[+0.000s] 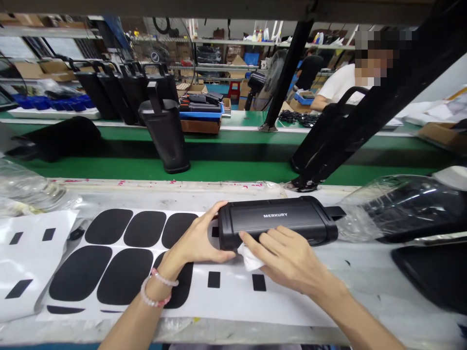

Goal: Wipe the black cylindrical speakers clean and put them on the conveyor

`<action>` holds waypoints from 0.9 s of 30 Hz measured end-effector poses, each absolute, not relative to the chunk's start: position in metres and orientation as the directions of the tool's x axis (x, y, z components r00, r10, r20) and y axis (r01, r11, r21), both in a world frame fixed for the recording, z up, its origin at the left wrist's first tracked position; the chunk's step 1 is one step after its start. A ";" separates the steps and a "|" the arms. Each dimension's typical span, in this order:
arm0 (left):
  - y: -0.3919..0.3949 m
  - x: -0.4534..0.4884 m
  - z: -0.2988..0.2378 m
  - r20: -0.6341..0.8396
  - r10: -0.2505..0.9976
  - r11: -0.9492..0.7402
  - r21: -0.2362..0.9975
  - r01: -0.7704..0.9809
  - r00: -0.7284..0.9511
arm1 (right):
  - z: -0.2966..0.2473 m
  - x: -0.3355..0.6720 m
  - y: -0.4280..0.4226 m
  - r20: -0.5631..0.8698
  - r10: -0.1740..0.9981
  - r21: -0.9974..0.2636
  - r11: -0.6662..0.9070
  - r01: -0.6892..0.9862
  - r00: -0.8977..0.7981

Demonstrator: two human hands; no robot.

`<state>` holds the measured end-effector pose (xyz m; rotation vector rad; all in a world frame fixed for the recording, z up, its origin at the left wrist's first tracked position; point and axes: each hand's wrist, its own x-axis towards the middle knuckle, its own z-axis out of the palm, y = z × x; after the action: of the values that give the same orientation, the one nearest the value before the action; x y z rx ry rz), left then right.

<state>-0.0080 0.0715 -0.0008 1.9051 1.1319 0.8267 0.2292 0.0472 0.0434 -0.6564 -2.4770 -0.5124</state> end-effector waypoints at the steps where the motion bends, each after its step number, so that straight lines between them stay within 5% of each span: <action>1: 0.072 -0.008 -0.001 0.146 0.905 -0.321 0.850 0.418 0.399 | 0.045 0.227 0.054 0.553 0.319 0.239 0.824 0.513 -0.770; 9: 0.072 -0.008 -0.001 0.149 0.902 -0.343 0.819 0.461 0.405 | 0.052 0.229 0.071 0.528 0.178 0.252 0.901 0.353 -0.831; 27: 0.072 -0.008 -0.001 0.135 0.904 -0.304 0.870 0.388 0.406 | 0.047 0.231 0.076 0.521 0.162 0.232 0.918 0.322 -0.838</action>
<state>-0.0081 0.0719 -0.0012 1.8730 1.1070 0.8250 0.2312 0.0761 0.0474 -0.3480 -2.5691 -0.4273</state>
